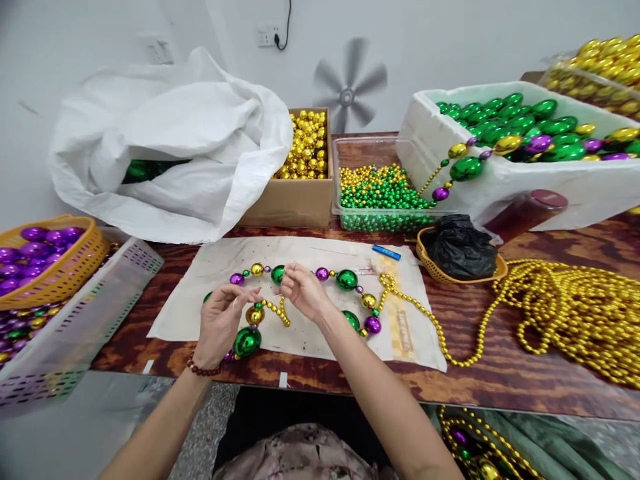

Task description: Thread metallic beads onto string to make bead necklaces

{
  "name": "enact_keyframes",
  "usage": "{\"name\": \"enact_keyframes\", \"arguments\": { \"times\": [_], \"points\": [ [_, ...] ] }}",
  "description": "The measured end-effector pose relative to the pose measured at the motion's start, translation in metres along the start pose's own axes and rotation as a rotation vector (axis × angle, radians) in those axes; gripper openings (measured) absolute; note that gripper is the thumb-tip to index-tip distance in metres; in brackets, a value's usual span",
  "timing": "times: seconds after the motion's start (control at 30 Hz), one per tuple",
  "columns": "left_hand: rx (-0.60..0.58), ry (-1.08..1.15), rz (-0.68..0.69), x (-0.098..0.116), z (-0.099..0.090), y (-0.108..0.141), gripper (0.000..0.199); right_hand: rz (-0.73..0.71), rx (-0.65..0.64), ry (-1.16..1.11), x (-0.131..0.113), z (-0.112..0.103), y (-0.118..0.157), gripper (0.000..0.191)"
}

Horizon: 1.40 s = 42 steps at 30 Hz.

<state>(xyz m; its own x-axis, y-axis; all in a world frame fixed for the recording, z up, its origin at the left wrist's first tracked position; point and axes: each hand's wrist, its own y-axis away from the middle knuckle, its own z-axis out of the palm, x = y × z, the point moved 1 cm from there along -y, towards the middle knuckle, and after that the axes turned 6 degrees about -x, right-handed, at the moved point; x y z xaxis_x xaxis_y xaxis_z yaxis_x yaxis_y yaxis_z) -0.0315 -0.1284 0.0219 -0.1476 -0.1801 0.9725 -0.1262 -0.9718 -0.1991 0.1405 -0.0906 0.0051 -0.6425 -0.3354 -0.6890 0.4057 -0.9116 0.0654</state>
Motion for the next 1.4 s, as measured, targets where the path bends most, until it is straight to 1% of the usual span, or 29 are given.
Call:
{"name": "enact_keyframes", "arguments": {
  "times": [0.13, 0.23, 0.33, 0.43, 0.5, 0.53, 0.63, 0.73, 0.83, 0.93, 1.07, 1.1, 1.2, 1.27, 1.33, 1.4],
  "points": [
    [-0.006, 0.137, -0.156, 0.004, 0.006, -0.001, 0.022, 0.01, -0.001, 0.145, 0.004, -0.006, 0.0, 0.023],
    [-0.076, 0.181, -0.281, 0.007, 0.007, -0.001, 0.025, 0.023, -0.026, 0.253, 0.005, -0.008, -0.001, 0.023],
    [-0.165, 0.22, -0.434, 0.007, 0.0, -0.005, 0.026, 0.008, -0.035, 0.294, 0.005, -0.006, -0.002, 0.024],
    [-0.169, 0.332, -0.621, 0.004, -0.011, -0.015, 0.031, -0.037, -0.019, 0.311, 0.001, -0.002, 0.001, 0.023],
    [-0.163, 0.389, -0.723, 0.001, -0.015, -0.023, 0.032, -0.009, -0.041, 0.32, -0.003, 0.0, 0.006, 0.022],
    [-0.178, 0.398, -0.75, -0.001, -0.016, -0.027, 0.032, 0.016, -0.063, 0.314, -0.004, 0.0, 0.009, 0.022],
    [-0.24, 0.374, -0.751, -0.006, -0.016, -0.035, 0.029, 0.048, -0.103, 0.257, -0.007, -0.002, 0.019, 0.022],
    [-0.242, 0.299, -0.745, -0.009, -0.014, -0.037, 0.028, 0.008, -0.053, 0.241, -0.008, -0.004, 0.023, 0.023],
    [-0.252, 0.242, -0.743, -0.009, -0.012, -0.036, 0.033, -0.045, -0.006, 0.251, -0.014, -0.001, 0.02, 0.024],
    [-0.32, 0.237, -0.731, -0.006, -0.013, -0.034, 0.031, -0.092, 0.024, 0.313, -0.022, 0.005, 0.01, 0.021],
    [-0.389, 0.227, -0.689, -0.004, -0.015, -0.032, 0.029, -0.115, 0.039, 0.535, -0.024, 0.011, -0.015, 0.01],
    [-0.4, 0.217, -0.677, -0.004, -0.015, -0.031, 0.028, -0.123, 0.036, 0.649, -0.022, 0.013, -0.022, 0.009],
    [-0.422, 0.176, -0.64, -0.003, -0.015, -0.029, 0.027, -0.154, 0.037, 1.083, -0.018, 0.018, -0.037, 0.009],
    [-0.416, 0.162, -0.609, -0.002, -0.014, -0.028, 0.026, -0.173, 0.055, 1.263, -0.015, 0.021, -0.037, 0.01],
    [-0.393, 0.162, -0.567, -0.001, -0.016, -0.028, 0.024, -0.174, 0.044, 1.319, -0.013, 0.021, -0.029, 0.019],
    [-0.375, 0.165, -0.533, 0.0, -0.019, -0.028, 0.023, -0.137, -0.05, 1.326, -0.009, 0.019, -0.017, 0.027]
  ]
}}
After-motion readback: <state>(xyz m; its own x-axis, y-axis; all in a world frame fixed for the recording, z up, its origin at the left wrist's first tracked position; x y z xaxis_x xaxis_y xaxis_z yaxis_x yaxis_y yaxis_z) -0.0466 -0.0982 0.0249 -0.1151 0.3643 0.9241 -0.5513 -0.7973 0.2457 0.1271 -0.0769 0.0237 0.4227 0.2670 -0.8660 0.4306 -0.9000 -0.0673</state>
